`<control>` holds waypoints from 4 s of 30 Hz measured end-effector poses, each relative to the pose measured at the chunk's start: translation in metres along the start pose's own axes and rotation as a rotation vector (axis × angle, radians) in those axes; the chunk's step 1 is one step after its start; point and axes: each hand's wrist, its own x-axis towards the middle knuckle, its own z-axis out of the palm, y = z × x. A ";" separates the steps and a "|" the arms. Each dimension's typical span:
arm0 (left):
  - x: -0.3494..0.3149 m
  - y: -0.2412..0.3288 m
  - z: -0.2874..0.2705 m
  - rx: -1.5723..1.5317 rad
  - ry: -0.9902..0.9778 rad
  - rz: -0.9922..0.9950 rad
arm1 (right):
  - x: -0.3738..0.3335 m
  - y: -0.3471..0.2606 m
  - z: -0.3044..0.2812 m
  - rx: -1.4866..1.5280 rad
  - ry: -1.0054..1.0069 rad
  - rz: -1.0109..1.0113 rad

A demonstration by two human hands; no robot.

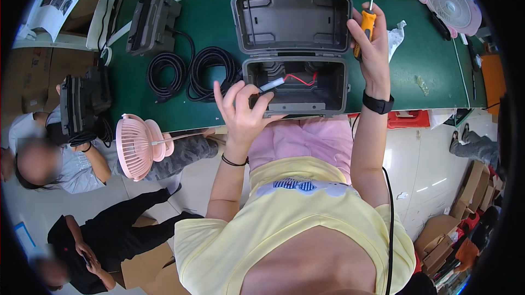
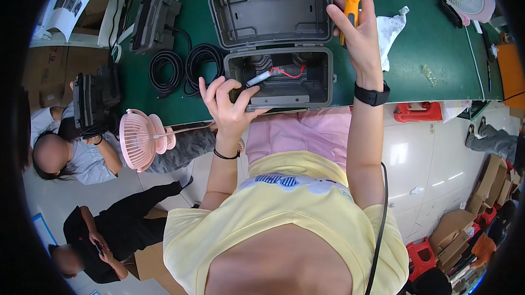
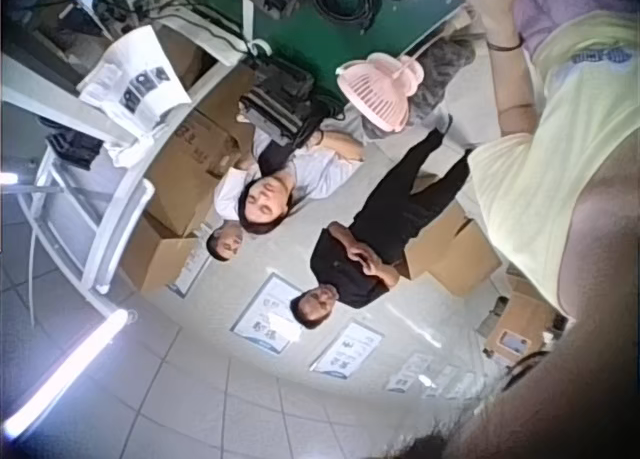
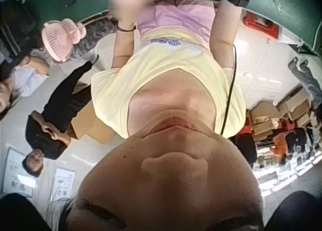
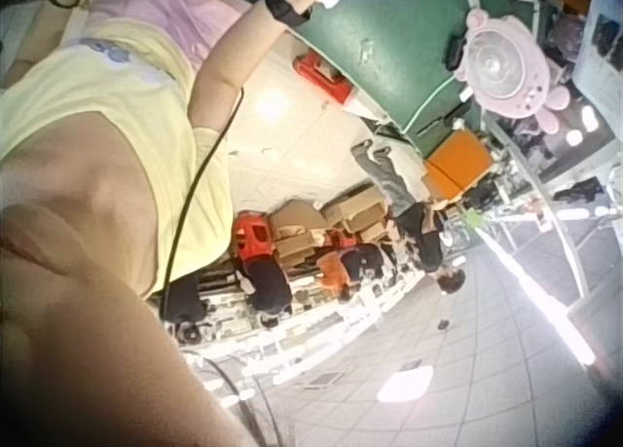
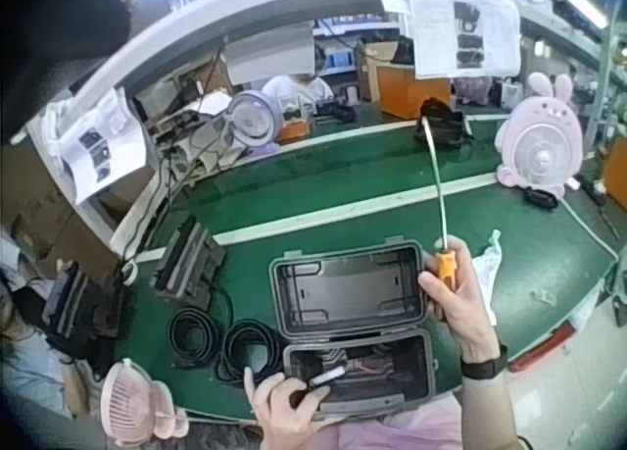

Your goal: Assembling or inspecting an electronic enclosure using a screwdriver.

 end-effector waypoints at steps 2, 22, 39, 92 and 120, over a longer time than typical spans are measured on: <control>-0.001 0.001 0.002 0.035 0.019 -0.048 | -0.005 -0.006 -0.001 0.003 -0.029 -0.090; 0.032 0.010 0.036 -0.869 0.364 -0.603 | -0.023 -0.021 0.017 -0.074 0.024 -0.088; 0.054 -0.003 0.031 -0.726 0.100 -0.677 | -0.015 -0.009 0.030 -0.678 0.117 -0.380; 0.070 -0.014 0.053 -0.791 0.258 -0.470 | -0.025 0.002 0.037 -0.227 0.094 -0.173; 0.086 -0.025 0.049 -1.057 0.150 -0.635 | 0.006 0.049 0.017 -0.268 -0.037 0.019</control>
